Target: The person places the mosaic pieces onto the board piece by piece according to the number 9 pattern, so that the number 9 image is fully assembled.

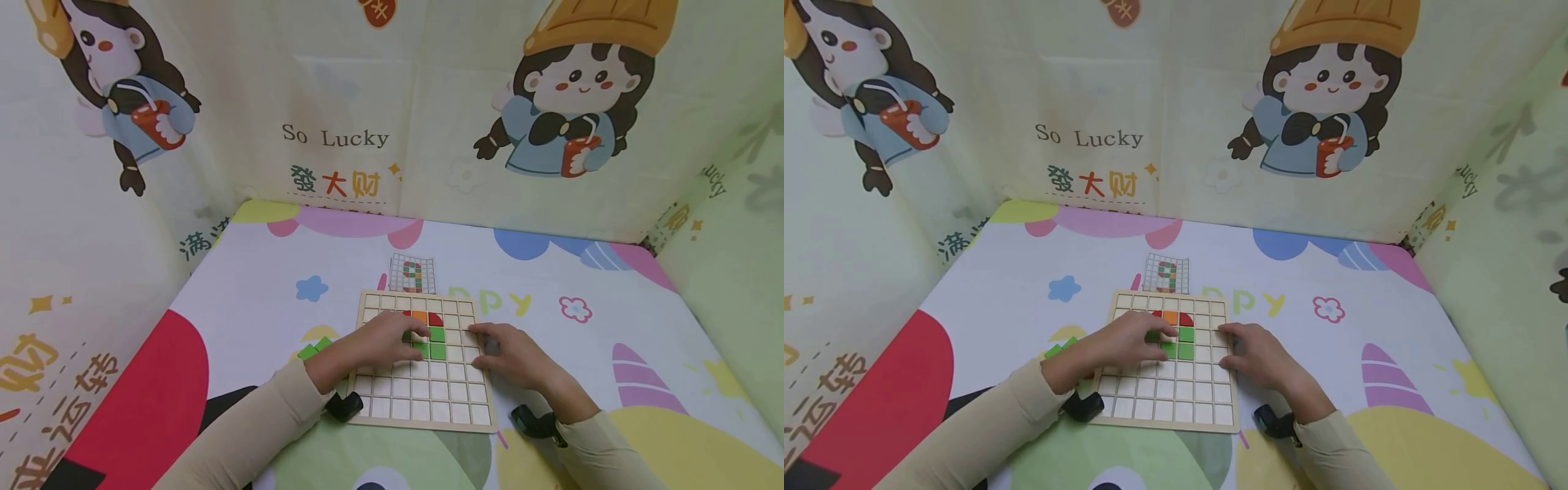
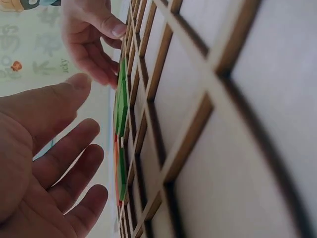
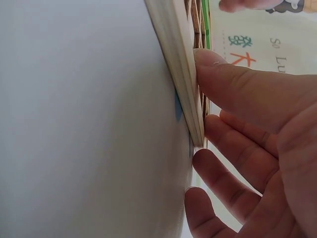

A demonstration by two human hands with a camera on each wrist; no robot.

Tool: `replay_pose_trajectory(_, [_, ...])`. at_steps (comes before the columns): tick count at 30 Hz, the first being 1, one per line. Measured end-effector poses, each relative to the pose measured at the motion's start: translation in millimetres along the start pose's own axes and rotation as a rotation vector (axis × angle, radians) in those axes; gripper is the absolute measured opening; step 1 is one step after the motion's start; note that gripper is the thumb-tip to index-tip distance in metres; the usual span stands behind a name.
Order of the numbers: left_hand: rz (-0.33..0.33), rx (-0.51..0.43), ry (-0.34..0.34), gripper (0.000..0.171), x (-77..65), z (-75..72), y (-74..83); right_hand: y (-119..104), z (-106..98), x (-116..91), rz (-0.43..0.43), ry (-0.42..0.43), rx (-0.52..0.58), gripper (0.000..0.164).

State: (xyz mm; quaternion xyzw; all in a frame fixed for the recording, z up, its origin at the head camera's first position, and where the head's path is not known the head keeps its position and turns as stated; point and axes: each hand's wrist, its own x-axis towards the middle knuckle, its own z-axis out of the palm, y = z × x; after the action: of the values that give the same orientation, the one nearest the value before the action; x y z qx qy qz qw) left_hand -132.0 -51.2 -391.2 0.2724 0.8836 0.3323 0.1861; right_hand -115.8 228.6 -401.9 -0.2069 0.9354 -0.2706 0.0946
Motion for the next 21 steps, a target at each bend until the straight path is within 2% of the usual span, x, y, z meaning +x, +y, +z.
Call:
replay_pose_trajectory(11, [0.025, 0.011, 0.069, 0.037, -12.4, -17.6, -1.9, 1.8, 1.3, 0.3, 0.007, -0.005, -0.001, 0.057])
replay_pose_trajectory(16, [-0.020, -0.044, 0.106, 0.037, -20.2, -25.7, -5.1, 2.2, 1.6, -0.1, 0.001, -0.002, -0.002, 0.056])
replay_pose_trajectory(21, [-0.068, -0.048, 0.135, 0.037, -28.6, -32.7, -9.9, 1.9, 1.3, 0.2, 0.007, -0.006, -0.005, 0.056])
